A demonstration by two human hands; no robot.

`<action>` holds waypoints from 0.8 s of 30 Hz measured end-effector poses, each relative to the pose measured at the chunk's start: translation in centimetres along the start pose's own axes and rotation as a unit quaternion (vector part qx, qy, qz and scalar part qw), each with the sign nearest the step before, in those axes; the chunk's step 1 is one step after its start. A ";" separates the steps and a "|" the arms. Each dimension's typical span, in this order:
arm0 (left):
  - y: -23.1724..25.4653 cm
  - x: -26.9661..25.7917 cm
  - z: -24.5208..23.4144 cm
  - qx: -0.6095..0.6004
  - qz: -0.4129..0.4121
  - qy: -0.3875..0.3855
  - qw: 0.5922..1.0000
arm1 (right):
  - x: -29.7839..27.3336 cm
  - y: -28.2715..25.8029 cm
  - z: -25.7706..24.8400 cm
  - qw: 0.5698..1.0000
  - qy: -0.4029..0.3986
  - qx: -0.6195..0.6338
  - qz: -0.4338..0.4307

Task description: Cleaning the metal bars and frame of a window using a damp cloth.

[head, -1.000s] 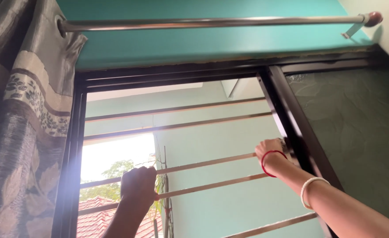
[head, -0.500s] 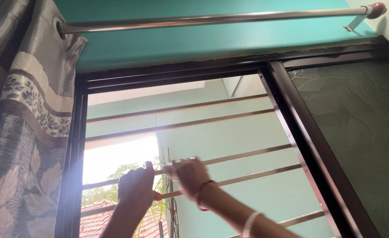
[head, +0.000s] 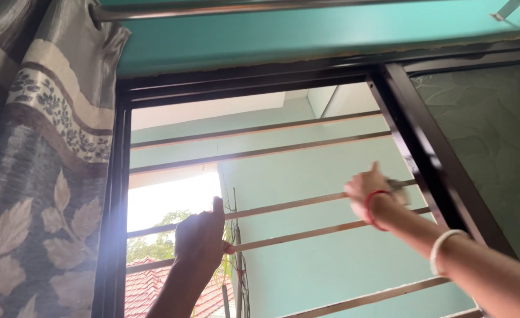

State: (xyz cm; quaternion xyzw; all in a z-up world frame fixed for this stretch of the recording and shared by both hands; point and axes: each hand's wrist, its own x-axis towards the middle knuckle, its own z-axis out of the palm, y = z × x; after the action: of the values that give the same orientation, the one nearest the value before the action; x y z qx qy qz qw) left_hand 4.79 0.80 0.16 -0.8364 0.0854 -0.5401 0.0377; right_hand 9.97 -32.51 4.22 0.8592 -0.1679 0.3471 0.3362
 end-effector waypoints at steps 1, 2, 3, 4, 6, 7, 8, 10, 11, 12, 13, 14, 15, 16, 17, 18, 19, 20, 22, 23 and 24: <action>0.2 -0.1 -0.1 0.009 -0.004 -0.003 1.000 | -0.3 -1.4 -0.9 0.999 0.038 0.035 -0.013; 0.2 -0.2 0.0 0.010 -0.006 -0.006 1.000 | -0.6 -3.9 -2.3 0.999 0.037 0.035 -0.016; 0.3 -0.3 -0.1 0.016 -0.013 -0.016 1.000 | -1.0 -6.1 -3.9 0.988 0.125 0.072 -0.061; 0.4 -0.4 -0.2 0.023 -0.020 -0.026 0.999 | -1.4 -8.3 -5.5 0.966 0.211 0.109 -0.105; 0.3 -0.8 -0.2 0.020 -0.014 -0.025 0.999 | -2.6 -11.4 -8.6 0.965 0.221 0.110 -0.091; 0.0 -0.8 -0.6 0.016 -0.007 -0.022 1.000 | -3.1 -12.8 -10.6 0.964 0.232 0.109 -0.073; 0.0 -1.1 -1.5 0.023 -0.009 -0.019 1.000 | -3.1 -13.0 -11.1 0.962 0.237 0.115 -0.073; -0.4 -1.9 -3.2 0.016 0.021 -0.082 0.996 | -3.1 -13.7 -12.1 0.971 0.212 0.072 -0.083; -1.0 -2.4 -3.6 0.019 0.015 -0.085 0.996 | -2.2 -13.5 -10.5 0.970 0.214 0.074 -0.089; -1.6 -3.0 -3.8 0.057 0.052 -0.015 0.997 | -1.2 -13.3 -8.8 0.944 0.275 0.150 -0.099; -2.0 -3.4 -4.0 0.094 0.092 0.055 0.990 | -0.2 -13.1 -6.8 0.910 0.332 0.225 -0.106; -3.1 -3.8 -4.3 0.095 0.089 0.052 0.990 | -1.1 -11.3 -5.9 0.909 0.331 0.227 -0.110; -4.1 -3.9 -4.7 0.143 0.114 0.079 0.980 | -1.9 -9.3 -4.9 0.889 0.355 0.267 -0.113; -5.2 -4.0 -5.1 0.190 0.138 0.106 0.966 | -2.6 -7.3 -3.8 0.866 0.378 0.306 -0.116; -5.7 -4.5 -6.6 0.191 0.139 0.107 0.966 | -2.1 -5.4 -1.2 0.866 0.378 0.307 -0.115; -6.3 -5.1 -8.0 0.267 0.132 0.070 0.952 | -1.5 -3.5 1.4 0.865 0.384 0.312 -0.085; -6.9 -5.6 -9.6 0.343 0.124 0.035 0.931 | -0.9 -1.7 3.9 0.862 0.391 0.318 -0.055; -8.7 -5.5 -8.7 0.345 0.124 0.037 0.930 | -0.5 -0.1 5.4 0.861 0.393 0.319 -0.053; -12.3 -5.0 -6.8 0.190 0.117 0.160 0.962 | 0.7 2.9 8.4 0.941 0.164 0.281 0.092; -11.5 -5.5 -7.6 0.190 0.116 0.158 0.962 | 1.0 2.7 8.1 0.941 0.163 0.281 0.091; -10.7 -5.9 -8.2 0.221 0.105 0.112 0.963 | 1.3 2.3 7.9 0.943 0.163 0.271 0.098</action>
State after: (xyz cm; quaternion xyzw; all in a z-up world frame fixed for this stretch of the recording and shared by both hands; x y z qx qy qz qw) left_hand -3.96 12.59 -0.09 -0.7278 0.0554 -0.6286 0.2684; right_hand 13.45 -39.71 2.01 0.8287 -0.0937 0.5463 0.0775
